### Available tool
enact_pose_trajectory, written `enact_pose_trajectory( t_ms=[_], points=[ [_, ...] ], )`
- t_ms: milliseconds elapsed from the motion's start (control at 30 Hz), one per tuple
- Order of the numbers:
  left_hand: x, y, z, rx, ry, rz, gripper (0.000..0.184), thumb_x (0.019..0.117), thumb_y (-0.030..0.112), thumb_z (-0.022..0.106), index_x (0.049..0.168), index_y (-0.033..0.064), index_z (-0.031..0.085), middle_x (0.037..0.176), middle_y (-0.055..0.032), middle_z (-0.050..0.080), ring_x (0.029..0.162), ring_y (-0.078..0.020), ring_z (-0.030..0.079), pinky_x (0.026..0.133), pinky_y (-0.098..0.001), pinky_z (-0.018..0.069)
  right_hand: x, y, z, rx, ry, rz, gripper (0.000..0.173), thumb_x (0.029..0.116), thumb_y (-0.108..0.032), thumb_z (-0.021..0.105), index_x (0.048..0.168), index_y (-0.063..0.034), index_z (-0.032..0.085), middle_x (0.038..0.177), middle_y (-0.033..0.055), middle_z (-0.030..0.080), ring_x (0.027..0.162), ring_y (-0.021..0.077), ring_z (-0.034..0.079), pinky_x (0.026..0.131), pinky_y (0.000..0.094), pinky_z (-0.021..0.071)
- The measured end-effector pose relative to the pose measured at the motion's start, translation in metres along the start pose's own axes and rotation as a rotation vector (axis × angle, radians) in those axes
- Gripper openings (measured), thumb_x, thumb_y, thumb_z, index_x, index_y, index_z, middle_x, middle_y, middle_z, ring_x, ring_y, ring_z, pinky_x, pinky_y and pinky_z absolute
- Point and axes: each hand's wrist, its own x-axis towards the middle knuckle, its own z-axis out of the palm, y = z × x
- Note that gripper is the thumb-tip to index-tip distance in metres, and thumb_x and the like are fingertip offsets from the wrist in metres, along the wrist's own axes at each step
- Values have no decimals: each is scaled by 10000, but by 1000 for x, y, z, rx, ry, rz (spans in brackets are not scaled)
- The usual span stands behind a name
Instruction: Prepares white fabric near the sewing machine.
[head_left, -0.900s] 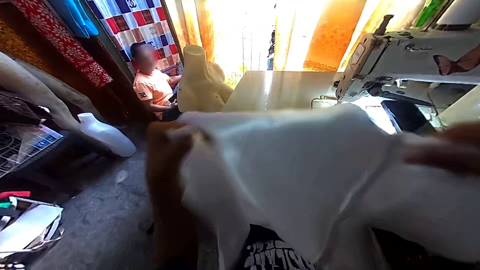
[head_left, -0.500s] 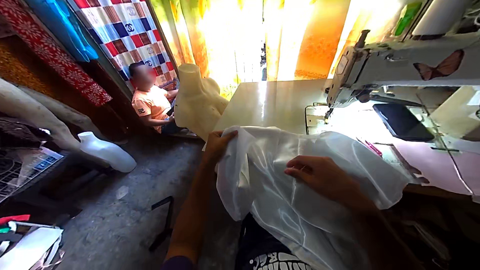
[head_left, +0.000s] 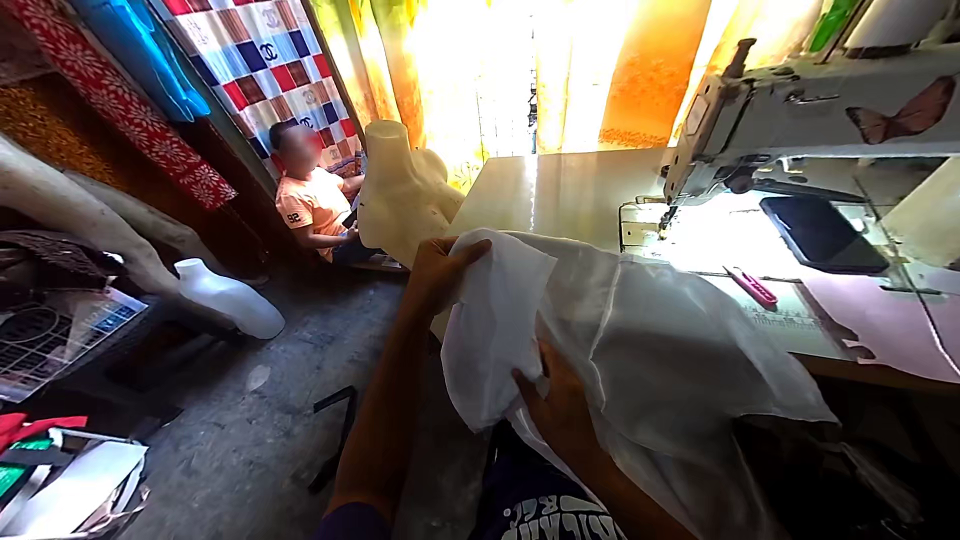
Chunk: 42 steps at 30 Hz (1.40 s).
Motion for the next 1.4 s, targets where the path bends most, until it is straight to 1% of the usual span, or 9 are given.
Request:
enact_pose_trajectory(
  t_ms=[133, 300, 433, 533, 633, 867, 967, 1067, 1400],
  points=[
    [0, 2, -7, 1, -28, 25, 138, 970, 156, 705, 895, 44, 737, 721, -11, 723, 608, -63, 678, 597, -250, 587, 9, -5, -31, 248, 76, 124, 220, 997, -116, 600, 1069, 68, 697, 932, 62, 742, 879, 16, 699, 841, 208, 575],
    [-9, 4, -5, -88, -97, 81, 105, 966, 102, 692, 888, 45, 732, 730, -6, 732, 629, -58, 691, 613, -244, 600, 36, -38, -89, 469, 251, 48, 126, 1036, -80, 526, 1076, -73, 646, 906, -121, 693, 856, -35, 671, 803, 195, 587],
    [-18, 16, -1, -151, -181, 178, 104, 956, 77, 686, 863, 77, 732, 733, 9, 739, 639, -52, 701, 620, -236, 608, 57, -61, -126, 314, 341, -159, 166, 1051, -98, 495, 1132, -159, 627, 916, -205, 675, 850, -88, 652, 783, 133, 564],
    [-15, 5, 3, -108, -166, 184, 105, 963, 113, 688, 879, 69, 733, 725, 16, 730, 627, -46, 689, 611, -240, 602, 61, -26, -126, 17, 306, 33, 196, 1057, -190, 534, 1123, -27, 619, 787, -97, 612, 679, -90, 582, 654, 132, 517],
    [-16, -14, 14, 26, -124, 92, 156, 973, 169, 694, 886, 40, 711, 707, -9, 696, 588, -58, 642, 580, -265, 566, 61, 10, -123, -135, 198, 230, 326, 1033, -226, 593, 1155, 68, 666, 847, 142, 698, 709, 147, 641, 700, 362, 545],
    [-37, -7, 32, 45, -219, 176, 133, 929, 127, 741, 808, 73, 733, 674, 54, 698, 595, 13, 641, 592, -191, 555, 66, -9, -134, 48, -39, 239, 361, 948, -265, 706, 1196, -5, 684, 1078, 87, 721, 952, 93, 680, 862, 312, 556],
    [-52, 4, 28, 24, -276, 251, 68, 916, 109, 749, 851, 89, 756, 717, 80, 720, 638, 38, 658, 626, -165, 568, 63, -14, -146, 123, -188, 237, 300, 930, -279, 714, 1148, -73, 690, 917, -52, 737, 810, -21, 686, 734, 165, 572],
    [-61, 6, 29, 27, -356, 381, 70, 909, 117, 756, 844, 91, 756, 742, 104, 710, 678, 67, 644, 657, -138, 551, 59, -31, -153, 283, -296, 242, 219, 909, -208, 723, 1100, -110, 678, 888, -103, 746, 799, -34, 702, 730, 148, 589],
    [-70, 7, 34, -28, -409, 483, 60, 913, 107, 743, 864, 76, 758, 776, 113, 712, 730, 74, 653, 694, -129, 554, 37, -37, -154, 191, -120, -23, 107, 929, -194, 700, 991, -116, 739, 880, -130, 749, 829, -72, 692, 782, 123, 580]
  ],
)
